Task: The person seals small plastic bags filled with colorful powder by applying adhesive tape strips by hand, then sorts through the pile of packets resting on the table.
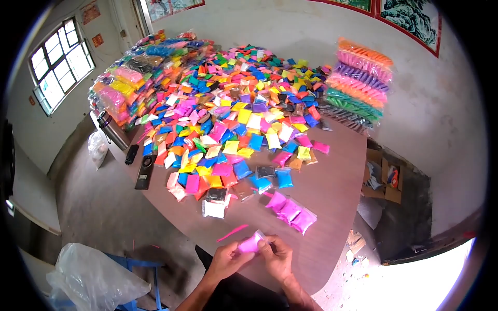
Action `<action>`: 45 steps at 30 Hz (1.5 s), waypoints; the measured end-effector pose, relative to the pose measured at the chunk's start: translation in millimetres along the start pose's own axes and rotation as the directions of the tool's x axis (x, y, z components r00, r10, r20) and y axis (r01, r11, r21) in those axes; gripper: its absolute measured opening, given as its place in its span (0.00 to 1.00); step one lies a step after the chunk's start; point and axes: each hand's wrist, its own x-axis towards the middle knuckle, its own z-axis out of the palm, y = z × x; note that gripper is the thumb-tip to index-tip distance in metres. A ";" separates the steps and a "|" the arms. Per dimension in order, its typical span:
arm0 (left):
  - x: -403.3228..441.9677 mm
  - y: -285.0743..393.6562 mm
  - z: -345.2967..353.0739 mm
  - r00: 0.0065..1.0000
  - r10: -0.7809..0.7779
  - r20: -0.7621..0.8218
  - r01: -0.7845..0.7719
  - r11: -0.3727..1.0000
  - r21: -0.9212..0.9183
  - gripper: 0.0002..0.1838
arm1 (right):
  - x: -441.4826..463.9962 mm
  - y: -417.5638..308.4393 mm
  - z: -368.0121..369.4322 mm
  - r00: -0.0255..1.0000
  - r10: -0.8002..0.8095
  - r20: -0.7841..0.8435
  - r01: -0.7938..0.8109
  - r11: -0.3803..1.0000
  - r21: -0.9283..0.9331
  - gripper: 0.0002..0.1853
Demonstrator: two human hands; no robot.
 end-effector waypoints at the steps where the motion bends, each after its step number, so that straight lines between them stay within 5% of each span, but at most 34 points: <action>1: -0.7 -2.7 -1.2 1.000 -0.001 0.002 0.001 1.000 -0.001 0.13 | 0.1 0.5 0.3 1.000 0.000 -0.002 0.000 1.000 -0.001 0.10; 4: -1.2 1.4 -4.0 0.999 -0.050 0.017 0.052 0.996 -0.078 0.12 | 0.0 -2.5 3.8 1.000 0.009 0.004 -0.009 1.000 -0.002 0.10; 10: -1.7 -7.7 -7.6 0.999 -0.030 0.019 0.029 0.997 0.074 0.14 | -2.5 -8.6 3.5 0.998 0.055 0.021 -0.055 0.998 0.001 0.09; 16: 2.6 4.8 -6.8 0.999 0.018 0.047 -0.015 0.998 -0.057 0.15 | -0.6 -3.1 2.9 0.991 -0.081 0.107 0.078 0.997 0.027 0.06; 19: 0.2 -11.7 -12.2 0.996 0.088 0.021 -0.090 0.990 0.110 0.14 | -0.4 -6.9 3.6 0.978 -0.115 0.174 0.132 0.987 -0.091 0.06; 32: -0.3 -7.9 -9.1 0.998 0.012 -0.057 -0.014 1.000 -0.027 0.10 | 0.9 -12.7 4.3 0.977 -0.073 0.202 0.099 0.988 -0.120 0.05; 34: 1.0 -6.5 -7.3 0.997 -0.013 -0.080 0.008 0.998 -0.056 0.09 | 2.9 -11.6 1.6 0.949 -0.172 0.263 0.244 0.931 -0.272 0.06; 45: -3.4 0.6 -7.3 0.992 -0.007 -0.122 -0.008 0.992 -0.123 0.09 | 0.0 -16.2 7.4 0.966 -0.094 0.240 0.169 0.934 -0.316 0.06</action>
